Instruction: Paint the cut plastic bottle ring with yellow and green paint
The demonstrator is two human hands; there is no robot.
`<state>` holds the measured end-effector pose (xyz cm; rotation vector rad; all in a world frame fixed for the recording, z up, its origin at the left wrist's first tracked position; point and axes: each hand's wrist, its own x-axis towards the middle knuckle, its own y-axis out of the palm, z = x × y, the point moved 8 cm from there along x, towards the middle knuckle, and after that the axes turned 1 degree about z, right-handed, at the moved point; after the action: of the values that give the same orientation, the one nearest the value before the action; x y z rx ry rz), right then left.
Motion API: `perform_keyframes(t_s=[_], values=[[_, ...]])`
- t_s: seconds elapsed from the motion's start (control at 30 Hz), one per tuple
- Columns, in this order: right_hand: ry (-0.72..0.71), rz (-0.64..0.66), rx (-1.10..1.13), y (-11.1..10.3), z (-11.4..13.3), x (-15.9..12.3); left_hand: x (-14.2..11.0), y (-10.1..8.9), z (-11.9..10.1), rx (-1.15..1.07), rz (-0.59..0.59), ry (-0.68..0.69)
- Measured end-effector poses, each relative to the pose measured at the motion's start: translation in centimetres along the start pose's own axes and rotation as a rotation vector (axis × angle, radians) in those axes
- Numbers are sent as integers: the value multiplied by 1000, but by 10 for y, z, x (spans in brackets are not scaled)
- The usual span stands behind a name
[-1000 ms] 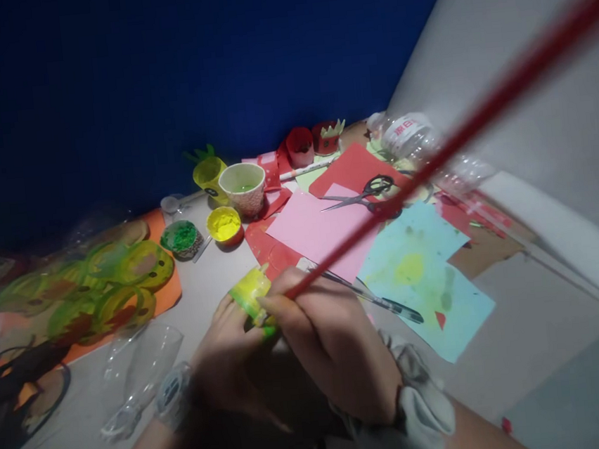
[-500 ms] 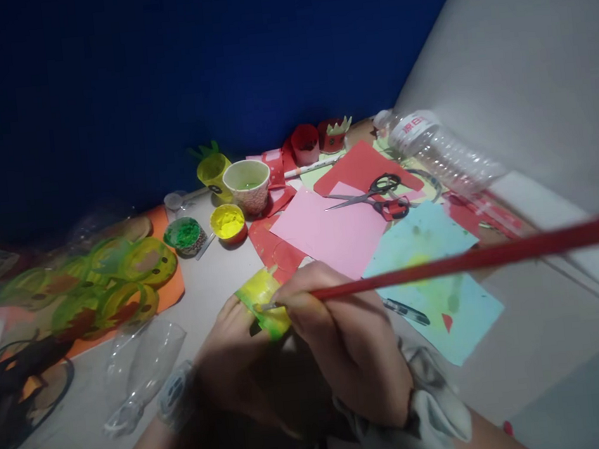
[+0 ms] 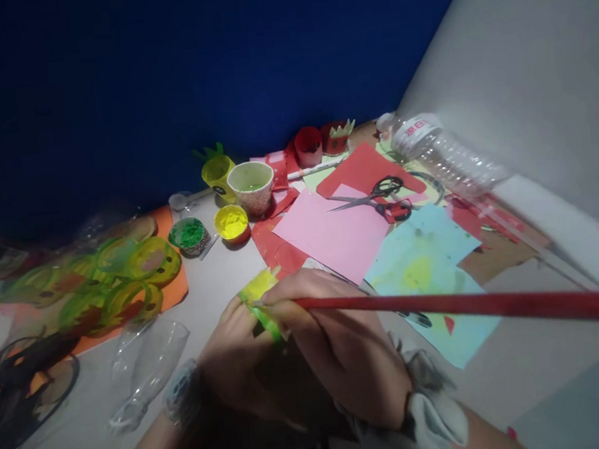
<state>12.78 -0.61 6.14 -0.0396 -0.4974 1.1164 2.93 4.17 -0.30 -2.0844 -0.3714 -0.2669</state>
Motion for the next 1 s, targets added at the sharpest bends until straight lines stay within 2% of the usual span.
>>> perform_keyframes(t_s=[0.1, 0.17, 0.2, 0.37, 0.43, 0.57, 0.7, 0.83, 1.0], values=[[-12, -104, 83, -8, 6, 2, -3, -7, -5, 122, -117, 88], [-16, -179, 166, -17, 11, 5, -3, -11, -10, 203, -155, 134], [-9, -174, 192, -19, 14, 7, -3, -13, -13, 230, -163, 158], [71, -5, 167, -24, 28, 27, -8, -13, -31, 323, -186, 252], [38, 35, 146, -23, 37, 38, -11, -8, -35, 313, -199, 263], [-75, 223, 46, 0, 52, 58, -18, -6, -35, 197, -317, 271], [-116, 369, -15, 21, 53, 64, -18, -4, -33, 197, -326, 278], [-134, 383, -49, 24, 54, 63, -18, -3, -32, 210, -299, 291], [-153, 436, -68, 28, 56, 62, -18, -4, -36, 245, -320, 318]])
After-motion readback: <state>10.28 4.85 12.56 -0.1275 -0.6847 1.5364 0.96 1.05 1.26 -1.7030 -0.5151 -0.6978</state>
